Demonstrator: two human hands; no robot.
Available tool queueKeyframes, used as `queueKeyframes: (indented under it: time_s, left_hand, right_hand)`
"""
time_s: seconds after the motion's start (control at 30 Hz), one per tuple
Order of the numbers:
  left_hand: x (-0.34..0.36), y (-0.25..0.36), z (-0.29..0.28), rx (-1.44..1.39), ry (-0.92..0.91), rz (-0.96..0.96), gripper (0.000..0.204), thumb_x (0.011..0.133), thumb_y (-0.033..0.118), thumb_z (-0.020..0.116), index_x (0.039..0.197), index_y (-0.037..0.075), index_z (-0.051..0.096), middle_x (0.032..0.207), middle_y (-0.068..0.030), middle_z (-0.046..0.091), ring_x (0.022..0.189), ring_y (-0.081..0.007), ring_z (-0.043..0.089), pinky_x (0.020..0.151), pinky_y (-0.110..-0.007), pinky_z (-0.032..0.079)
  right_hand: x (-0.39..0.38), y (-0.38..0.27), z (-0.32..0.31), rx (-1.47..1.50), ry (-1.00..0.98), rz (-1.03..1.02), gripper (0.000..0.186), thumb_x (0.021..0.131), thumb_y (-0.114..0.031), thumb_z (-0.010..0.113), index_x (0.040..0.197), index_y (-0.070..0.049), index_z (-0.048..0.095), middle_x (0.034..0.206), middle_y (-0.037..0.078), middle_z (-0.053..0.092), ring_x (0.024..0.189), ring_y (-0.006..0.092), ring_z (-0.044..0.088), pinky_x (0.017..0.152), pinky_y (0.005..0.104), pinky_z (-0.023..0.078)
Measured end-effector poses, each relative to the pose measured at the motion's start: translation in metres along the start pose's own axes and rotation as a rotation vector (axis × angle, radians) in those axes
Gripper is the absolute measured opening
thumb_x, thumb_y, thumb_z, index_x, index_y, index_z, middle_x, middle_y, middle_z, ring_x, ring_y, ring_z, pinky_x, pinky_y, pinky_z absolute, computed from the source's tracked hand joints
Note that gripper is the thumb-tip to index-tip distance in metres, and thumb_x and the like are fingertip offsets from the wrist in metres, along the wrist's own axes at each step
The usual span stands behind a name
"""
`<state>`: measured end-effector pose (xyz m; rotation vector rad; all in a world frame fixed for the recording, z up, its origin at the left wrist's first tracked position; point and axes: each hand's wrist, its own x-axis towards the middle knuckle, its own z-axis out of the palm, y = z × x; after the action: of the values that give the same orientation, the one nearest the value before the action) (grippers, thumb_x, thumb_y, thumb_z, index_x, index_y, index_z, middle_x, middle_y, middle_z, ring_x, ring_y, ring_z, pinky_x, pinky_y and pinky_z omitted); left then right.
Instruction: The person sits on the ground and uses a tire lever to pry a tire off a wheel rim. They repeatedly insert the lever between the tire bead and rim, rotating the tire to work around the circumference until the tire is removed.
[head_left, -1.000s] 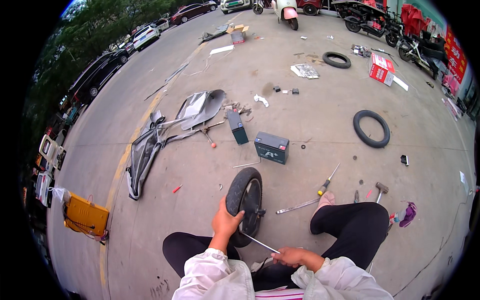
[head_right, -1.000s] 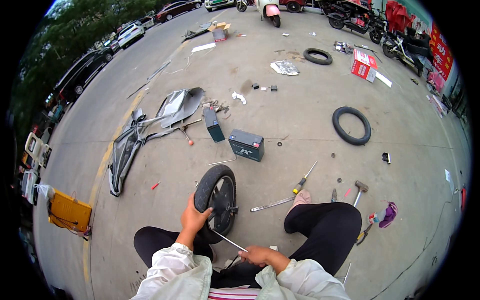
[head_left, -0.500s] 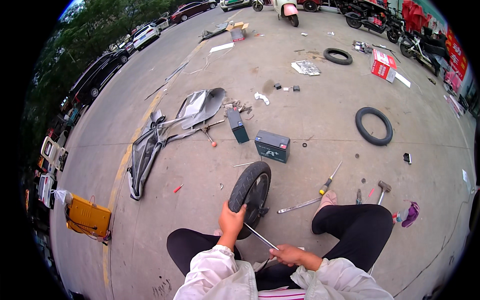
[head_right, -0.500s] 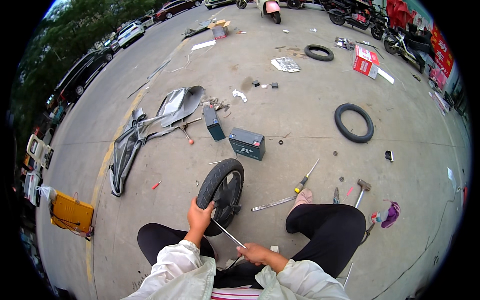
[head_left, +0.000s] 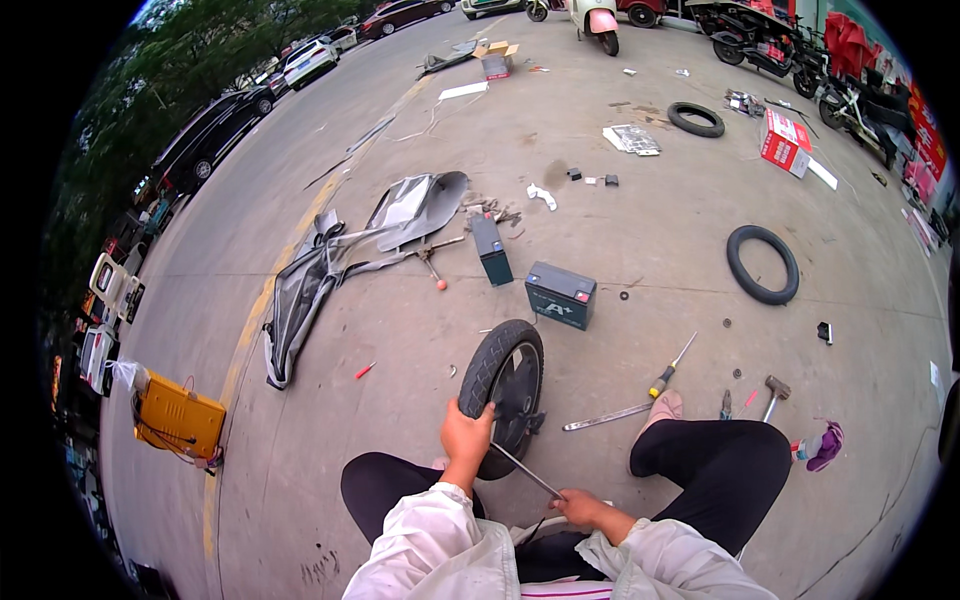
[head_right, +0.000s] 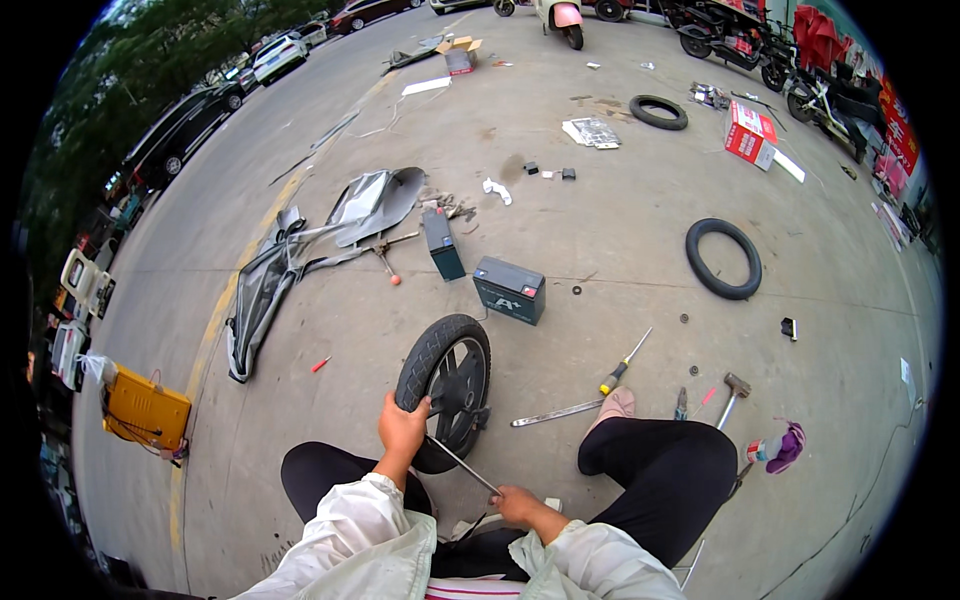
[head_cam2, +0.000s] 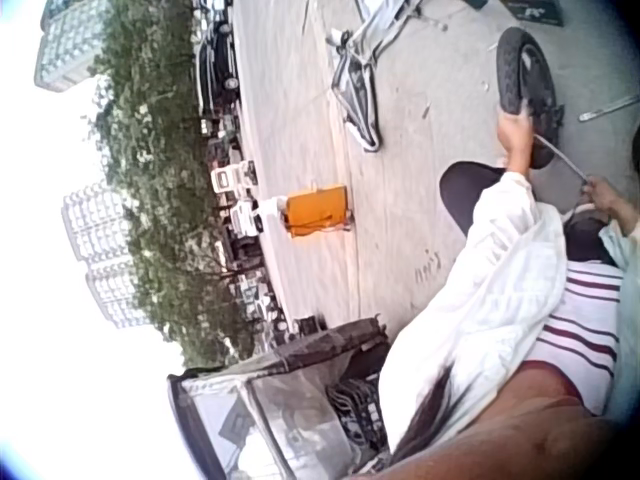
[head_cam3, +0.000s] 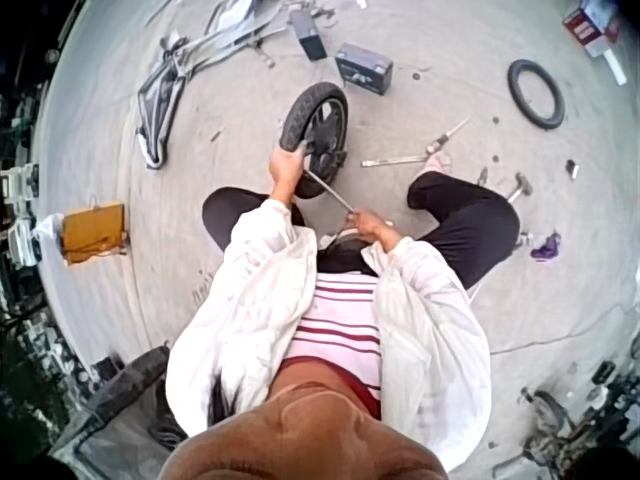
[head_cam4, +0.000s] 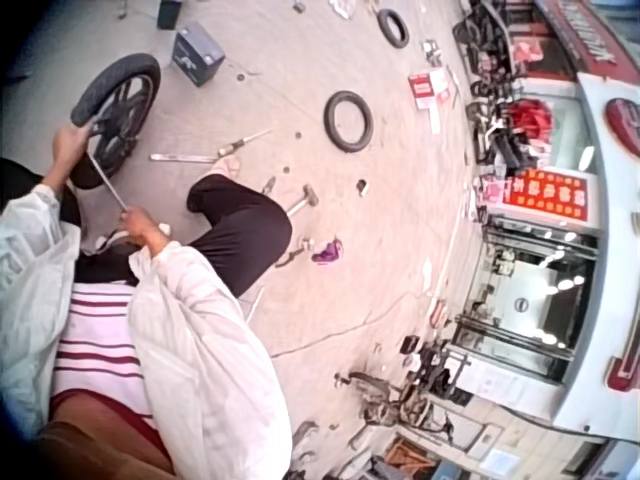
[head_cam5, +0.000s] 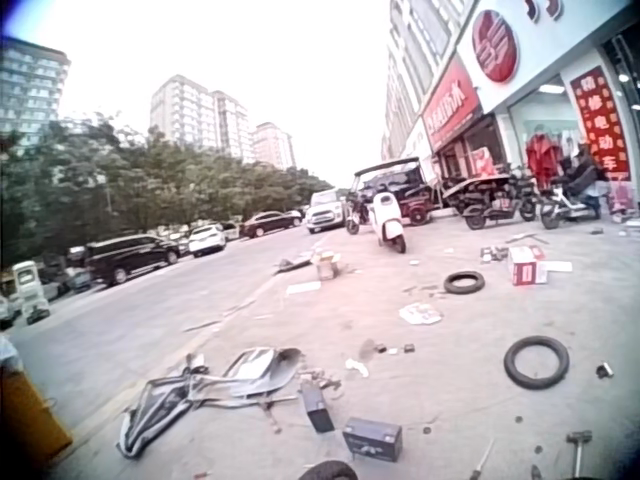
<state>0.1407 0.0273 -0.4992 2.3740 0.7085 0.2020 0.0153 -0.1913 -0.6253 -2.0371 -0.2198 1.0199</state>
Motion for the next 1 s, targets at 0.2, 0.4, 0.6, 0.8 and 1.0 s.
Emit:
queueKeyframes:
  time_s: [0.2, 0.4, 0.6, 0.8, 1.0]
  left_hand:
    - [-0.003, -0.004, -0.002, -0.138, -0.015, 0.006, 0.058, 0.076, 0.04, 0.079, 0.117, 0.004, 0.06, 0.096, -0.0227, 0.07, 0.092, -0.0417, 0.067, 0.079, -0.045, 0.052]
    - [0.004, -0.015, 0.0, -0.103, 0.021, -0.028, 0.048, 0.079, 0.038, 0.077, 0.113, 0.007, 0.065, 0.092, -0.0205, 0.071, 0.089, -0.0404, 0.068, 0.077, -0.045, 0.052]
    - [0.005, -0.012, -0.001, -0.088, 0.013, -0.024, 0.045, 0.078, 0.038, 0.077, 0.108, 0.006, 0.067, 0.089, -0.0208, 0.071, 0.086, -0.0412, 0.068, 0.076, -0.046, 0.052]
    - [0.003, -0.01, -0.004, -0.057, 0.003, -0.029, 0.046, 0.078, 0.039, 0.077, 0.107, 0.005, 0.067, 0.089, -0.0217, 0.07, 0.087, -0.0415, 0.068, 0.076, -0.047, 0.052]
    - [-0.001, -0.005, -0.006, -0.064, -0.008, 0.006, 0.05, 0.076, 0.04, 0.078, 0.106, 0.003, 0.064, 0.09, -0.0216, 0.07, 0.087, -0.0408, 0.068, 0.076, -0.046, 0.052]
  right_hand:
    - [-0.004, -0.005, -0.009, -0.028, 0.004, 0.026, 0.031, 0.096, -0.033, 0.054, 0.11, -0.01, 0.069, 0.104, 0.016, 0.069, 0.101, 0.0323, 0.064, 0.089, 0.0416, 0.049]
    - [-0.006, -0.002, -0.013, -0.162, 0.023, 0.155, 0.036, 0.094, -0.036, 0.055, 0.108, -0.005, 0.069, 0.108, 0.021, 0.068, 0.104, 0.0384, 0.062, 0.091, 0.0448, 0.048]
    - [0.003, 0.019, -0.012, -0.256, 0.118, 0.332, 0.04, 0.094, -0.036, 0.054, 0.109, -0.001, 0.068, 0.113, 0.023, 0.066, 0.11, 0.0402, 0.06, 0.095, 0.0464, 0.048]
    - [0.002, 0.014, -0.015, -0.244, 0.098, 0.275, 0.041, 0.094, -0.036, 0.054, 0.11, -0.001, 0.067, 0.115, 0.023, 0.065, 0.111, 0.0405, 0.06, 0.096, 0.0471, 0.047]
    - [-0.004, 0.012, -0.014, -0.251, 0.114, 0.228, 0.04, 0.095, -0.035, 0.052, 0.108, 0.0, 0.066, 0.11, 0.024, 0.066, 0.106, 0.0422, 0.061, 0.093, 0.0488, 0.048]
